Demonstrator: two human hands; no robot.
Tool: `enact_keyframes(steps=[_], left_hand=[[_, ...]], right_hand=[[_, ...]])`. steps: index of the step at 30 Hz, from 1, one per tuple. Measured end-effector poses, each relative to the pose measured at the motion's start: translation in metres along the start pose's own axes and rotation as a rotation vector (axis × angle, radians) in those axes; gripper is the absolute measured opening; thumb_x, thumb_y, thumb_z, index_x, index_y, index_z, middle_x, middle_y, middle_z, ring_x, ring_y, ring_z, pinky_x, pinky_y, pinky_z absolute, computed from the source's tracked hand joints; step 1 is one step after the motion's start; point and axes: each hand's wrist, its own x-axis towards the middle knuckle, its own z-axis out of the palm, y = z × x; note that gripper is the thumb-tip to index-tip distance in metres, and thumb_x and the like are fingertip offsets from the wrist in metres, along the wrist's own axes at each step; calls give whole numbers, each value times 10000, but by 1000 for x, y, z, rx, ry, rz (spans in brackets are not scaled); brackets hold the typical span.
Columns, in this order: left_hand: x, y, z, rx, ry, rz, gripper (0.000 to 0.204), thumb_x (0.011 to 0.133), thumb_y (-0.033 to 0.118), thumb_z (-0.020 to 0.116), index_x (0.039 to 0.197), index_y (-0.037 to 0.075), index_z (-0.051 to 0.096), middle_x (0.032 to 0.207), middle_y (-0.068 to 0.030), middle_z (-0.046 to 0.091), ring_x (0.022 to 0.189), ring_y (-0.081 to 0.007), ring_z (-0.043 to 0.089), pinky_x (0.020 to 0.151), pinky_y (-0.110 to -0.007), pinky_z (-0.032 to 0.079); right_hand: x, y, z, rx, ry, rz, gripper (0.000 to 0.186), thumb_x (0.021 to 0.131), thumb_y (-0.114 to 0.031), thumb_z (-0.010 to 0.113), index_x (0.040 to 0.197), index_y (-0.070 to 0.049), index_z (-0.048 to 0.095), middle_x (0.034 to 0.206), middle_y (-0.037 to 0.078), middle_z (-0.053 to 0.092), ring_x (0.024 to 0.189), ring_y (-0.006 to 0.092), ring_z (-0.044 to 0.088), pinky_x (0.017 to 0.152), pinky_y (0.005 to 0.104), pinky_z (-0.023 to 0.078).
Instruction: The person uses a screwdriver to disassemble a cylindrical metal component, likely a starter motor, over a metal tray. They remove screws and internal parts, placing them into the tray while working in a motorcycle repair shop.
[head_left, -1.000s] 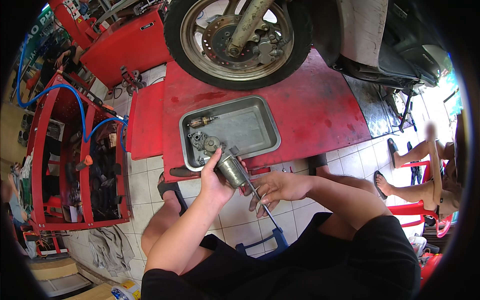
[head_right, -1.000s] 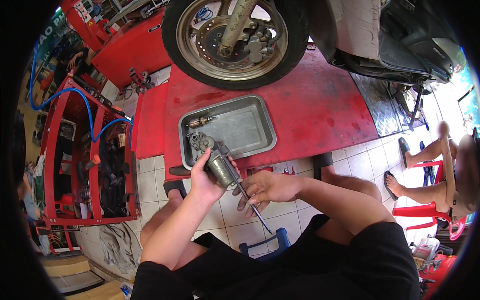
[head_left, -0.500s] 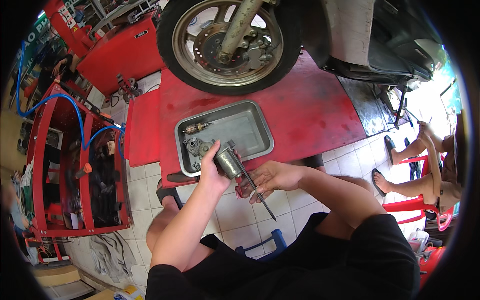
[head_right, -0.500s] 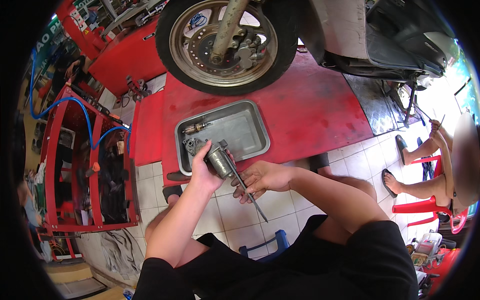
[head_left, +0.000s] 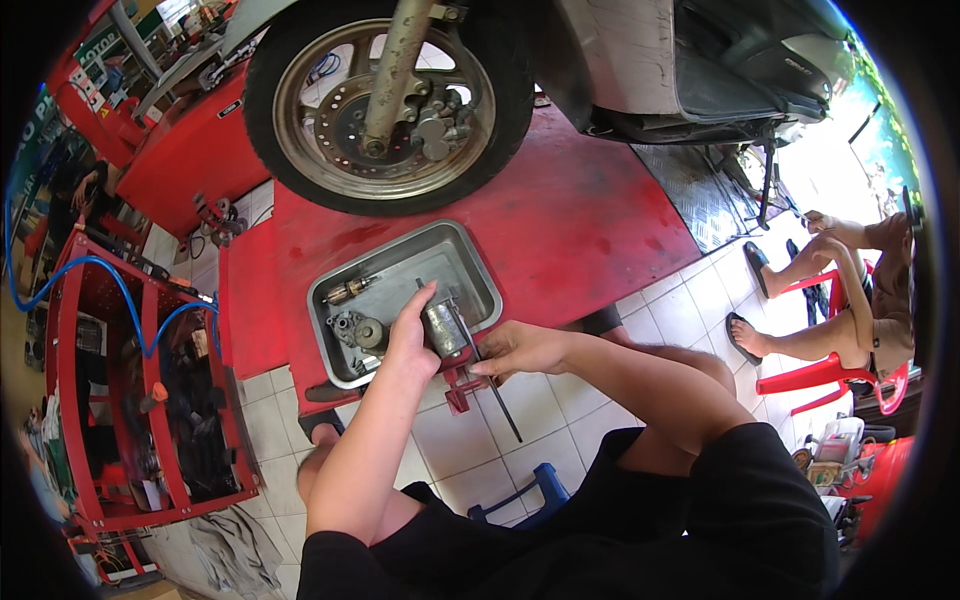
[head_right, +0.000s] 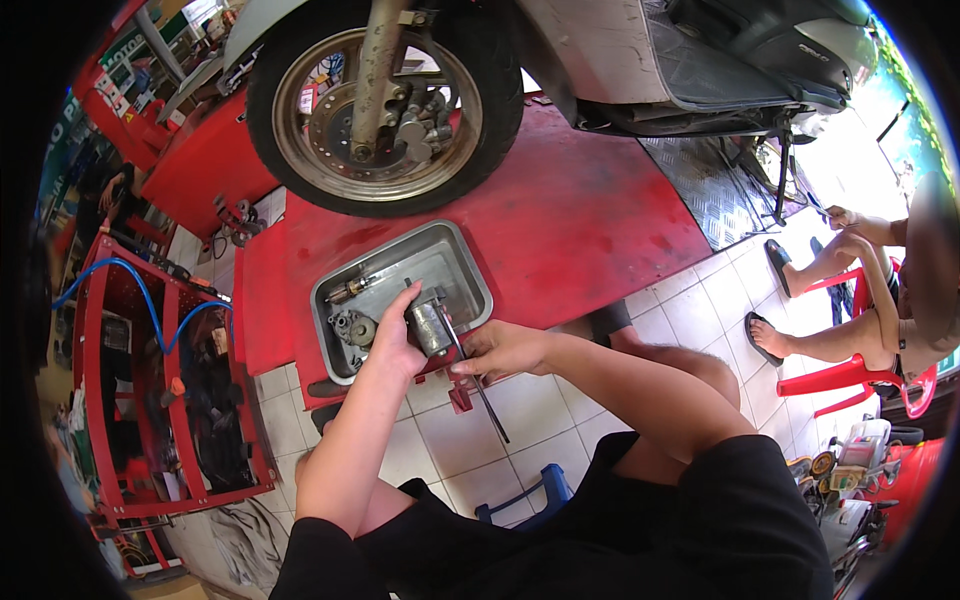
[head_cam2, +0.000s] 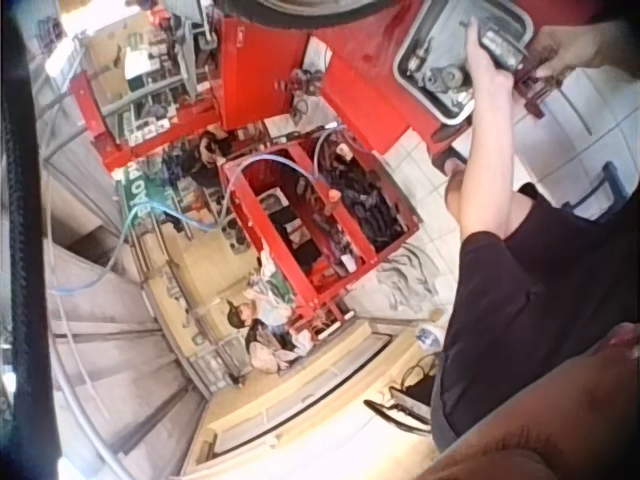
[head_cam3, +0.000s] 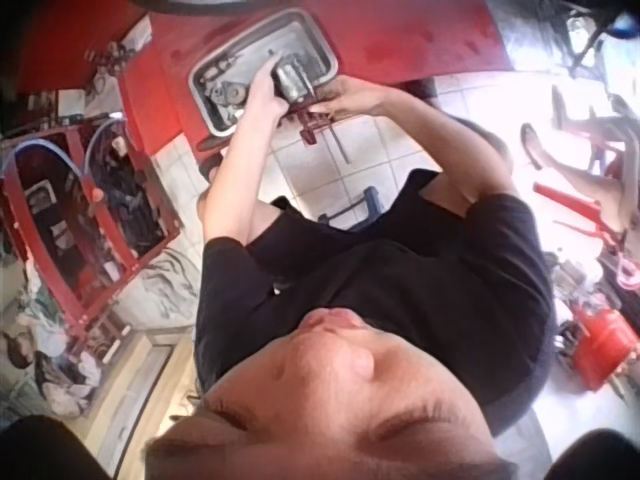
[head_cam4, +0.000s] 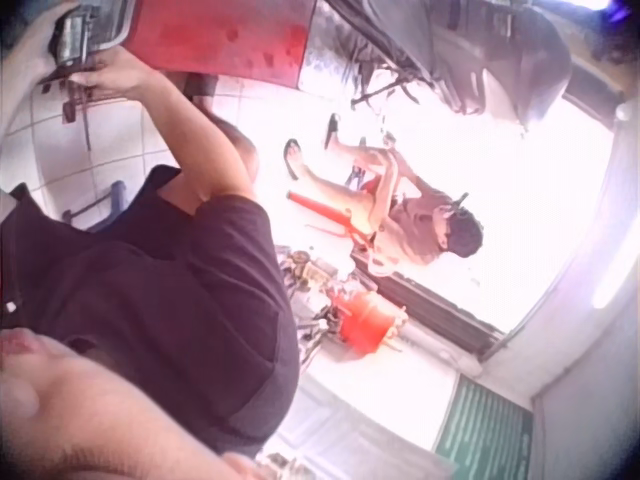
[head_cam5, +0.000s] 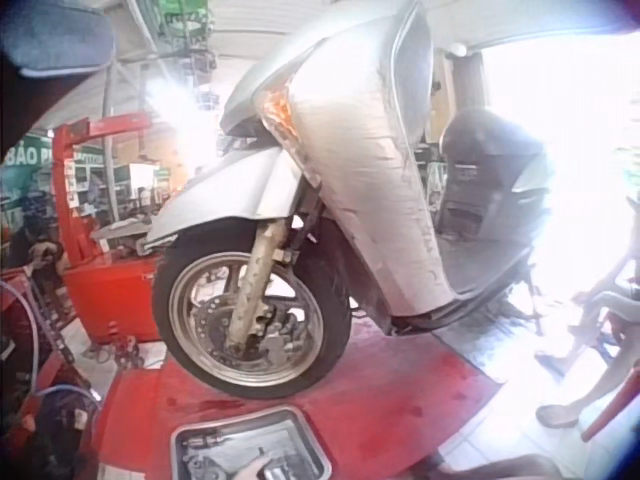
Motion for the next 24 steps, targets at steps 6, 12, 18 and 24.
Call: enact_keyframes(steps=[6,12,18,24], left_hand=[[9,-7,7,56,-8,3,383,877,365,720,1074,52,621,890,-94,659,809,-254,637,765,-407,543],[17,-5,10,58,-11,29,404,865,299,757,1132,32,614,1006,-93,680,861,-232,667,776,-449,557],[20,-5,13,105,26,157,418,848,269,792,1098,-8,604,969,-115,677,792,-231,667,707,-415,572],[19,-4,14,149,40,193,373,850,276,796,1034,3,620,897,-98,682,704,-209,657,630,-372,556]], right_hand=[[-6,6,-12,147,-83,-57,341,927,-115,682,1206,55,582,1014,120,695,915,194,686,811,312,549],[-7,5,-16,40,50,-37,424,821,-192,820,1088,82,637,876,107,704,727,132,669,675,258,546],[-7,12,-21,-23,101,-43,406,796,-278,848,990,38,683,766,62,681,668,111,643,612,238,496],[-8,17,-21,-34,110,-27,384,829,-318,817,965,19,691,759,60,678,665,118,645,620,254,506]])
